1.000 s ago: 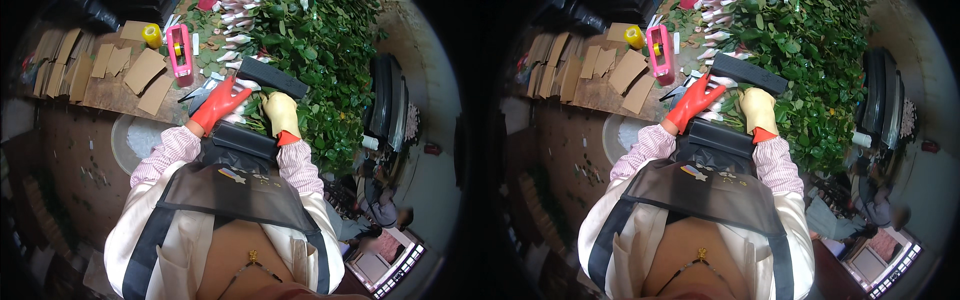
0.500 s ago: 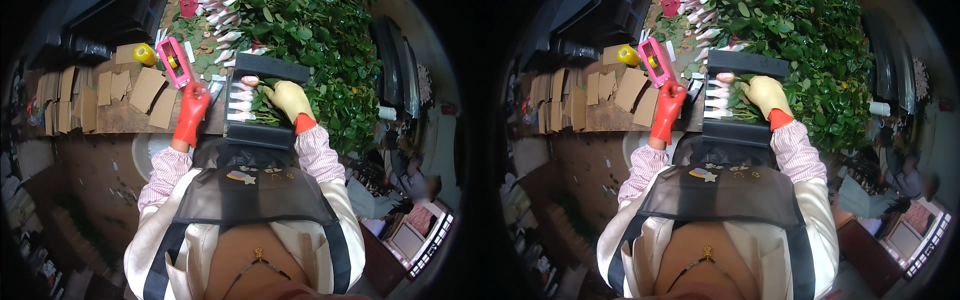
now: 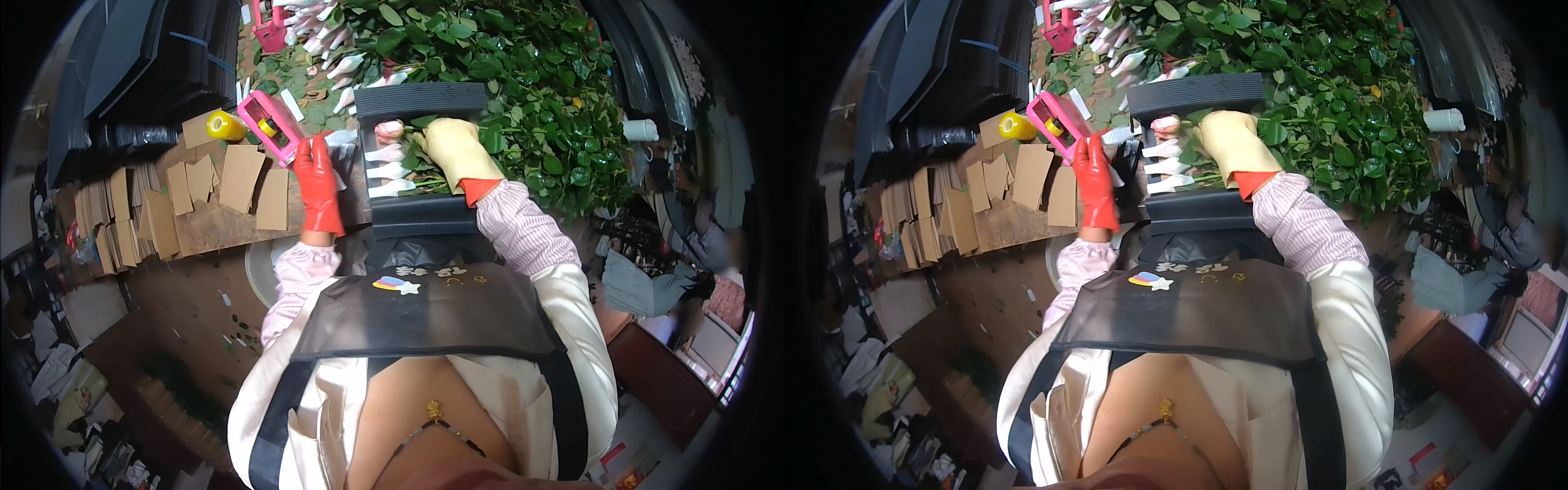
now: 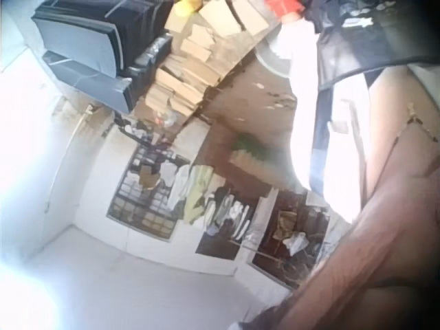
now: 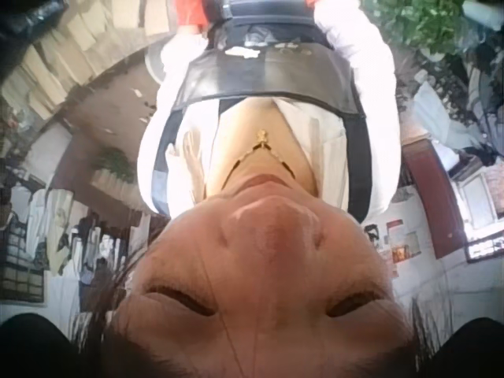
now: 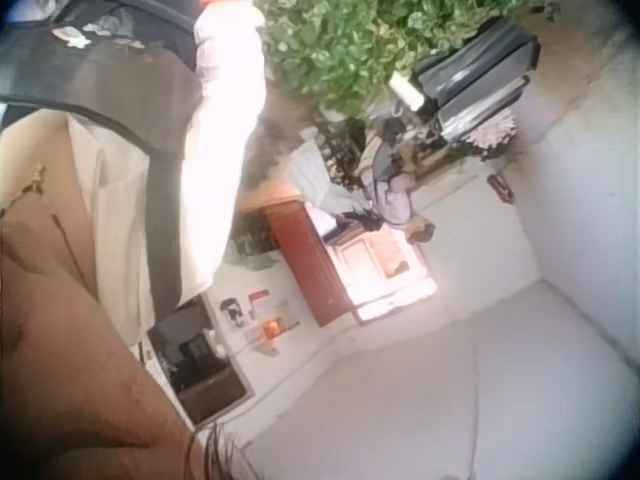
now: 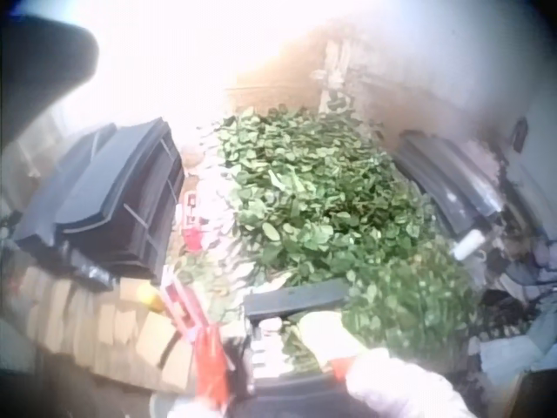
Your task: The person places green leafy stems into a black plastic tray, then inserts white flower buds into the tray alongside the leaves. The person repeats this process, arranging multiple stems and buds in the tray.
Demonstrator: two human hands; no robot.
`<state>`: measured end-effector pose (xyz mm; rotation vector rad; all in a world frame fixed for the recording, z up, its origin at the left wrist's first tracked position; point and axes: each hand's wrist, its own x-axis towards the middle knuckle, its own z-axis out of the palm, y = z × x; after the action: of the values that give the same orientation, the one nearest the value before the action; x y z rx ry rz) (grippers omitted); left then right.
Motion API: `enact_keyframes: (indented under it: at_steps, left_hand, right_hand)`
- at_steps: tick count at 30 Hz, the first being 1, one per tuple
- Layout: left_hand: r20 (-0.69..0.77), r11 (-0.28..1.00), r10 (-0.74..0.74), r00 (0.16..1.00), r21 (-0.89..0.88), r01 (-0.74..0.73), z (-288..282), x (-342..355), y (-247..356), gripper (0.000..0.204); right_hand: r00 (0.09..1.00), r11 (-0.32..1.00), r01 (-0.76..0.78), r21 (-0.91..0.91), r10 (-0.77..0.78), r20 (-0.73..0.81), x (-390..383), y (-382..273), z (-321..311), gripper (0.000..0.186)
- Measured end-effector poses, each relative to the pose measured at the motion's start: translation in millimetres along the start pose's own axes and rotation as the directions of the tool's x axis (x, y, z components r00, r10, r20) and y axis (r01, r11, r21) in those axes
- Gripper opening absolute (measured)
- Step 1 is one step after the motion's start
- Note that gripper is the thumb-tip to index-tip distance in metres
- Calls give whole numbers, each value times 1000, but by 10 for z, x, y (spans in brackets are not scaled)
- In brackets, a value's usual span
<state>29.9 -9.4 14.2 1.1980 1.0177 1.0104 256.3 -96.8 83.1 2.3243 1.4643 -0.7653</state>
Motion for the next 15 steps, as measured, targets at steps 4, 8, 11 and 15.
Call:
enact_keyframes:
  at_steps: [4, 8, 11, 15]
  left_hand:
    - [306, 913, -197, 931, 403, 61, -141, -20, 261, 26]
    - [478, 745, -249, 842, 650, -149, 179, -135, 437, 39]
    - [296, 841, -111, 949, 536, -68, 66, -187, 10, 31]
    - [133, 943, -125, 983, 323, 77, -374, 15, 143, 26]
  right_hand:
    - [995, 965, 97, 245, -104, 15, -303, 115, -341, 48]
    - [997, 997, 70, 44, -69, -17, -144, 70, -39, 54]
    - [999, 999, 35, 15, -34, -31, -111, 32, 25, 54]
    - [998, 976, 70, 206, -69, -16, -274, 110, -178, 54]
